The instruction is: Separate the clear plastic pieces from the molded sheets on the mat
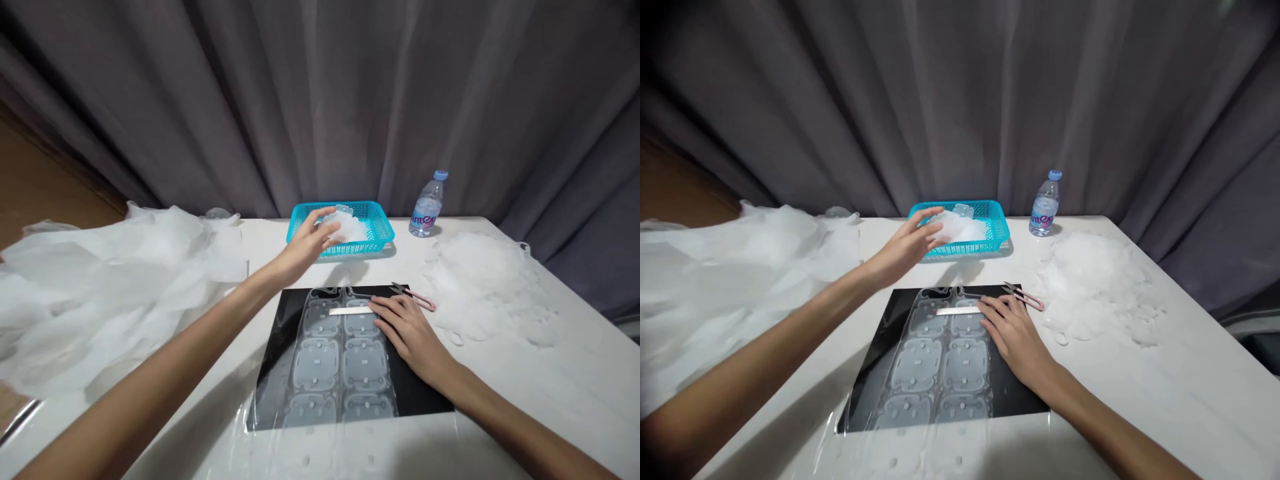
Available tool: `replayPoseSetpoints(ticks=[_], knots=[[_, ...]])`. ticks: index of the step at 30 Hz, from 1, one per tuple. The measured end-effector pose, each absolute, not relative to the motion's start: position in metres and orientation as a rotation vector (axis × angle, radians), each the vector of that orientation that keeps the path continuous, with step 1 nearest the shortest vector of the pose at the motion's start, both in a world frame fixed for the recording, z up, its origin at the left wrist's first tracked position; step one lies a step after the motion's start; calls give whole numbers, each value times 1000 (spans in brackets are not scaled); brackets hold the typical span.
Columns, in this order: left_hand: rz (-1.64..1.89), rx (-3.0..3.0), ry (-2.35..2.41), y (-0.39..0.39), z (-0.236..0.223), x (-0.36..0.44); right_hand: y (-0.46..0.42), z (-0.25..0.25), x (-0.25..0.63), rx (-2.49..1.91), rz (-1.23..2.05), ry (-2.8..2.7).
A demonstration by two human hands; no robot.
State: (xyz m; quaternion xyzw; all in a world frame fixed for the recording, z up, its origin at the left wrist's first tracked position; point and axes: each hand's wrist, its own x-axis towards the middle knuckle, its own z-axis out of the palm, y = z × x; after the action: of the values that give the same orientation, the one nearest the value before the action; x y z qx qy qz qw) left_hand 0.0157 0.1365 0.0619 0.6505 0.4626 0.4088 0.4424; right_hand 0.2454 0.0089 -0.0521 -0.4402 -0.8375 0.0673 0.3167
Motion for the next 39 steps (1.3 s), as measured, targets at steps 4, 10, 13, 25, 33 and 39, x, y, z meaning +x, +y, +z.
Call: replayPoseSetpoints(ticks=[4, 10, 13, 25, 33, 39], knots=[[1045, 1743, 1319, 152, 65, 23, 12, -48, 247, -1161, 159, -2158], [682, 2206, 1130, 38, 12, -13, 15, -49, 255, -1234, 116, -2235], [434, 2396, 1084, 17, -5, -32, 16, -51, 255, -1271, -16, -2320], [390, 2660, 814, 24, -12, -27, 23, -39, 275, -1483, -80, -2224], [465, 2427, 915, 29, -19, -5, 8, -18, 261, -1163, 439, -2010], [595, 2481, 1005, 27, -27, 0, -4, -5, 249, -1058, 716, -1999]])
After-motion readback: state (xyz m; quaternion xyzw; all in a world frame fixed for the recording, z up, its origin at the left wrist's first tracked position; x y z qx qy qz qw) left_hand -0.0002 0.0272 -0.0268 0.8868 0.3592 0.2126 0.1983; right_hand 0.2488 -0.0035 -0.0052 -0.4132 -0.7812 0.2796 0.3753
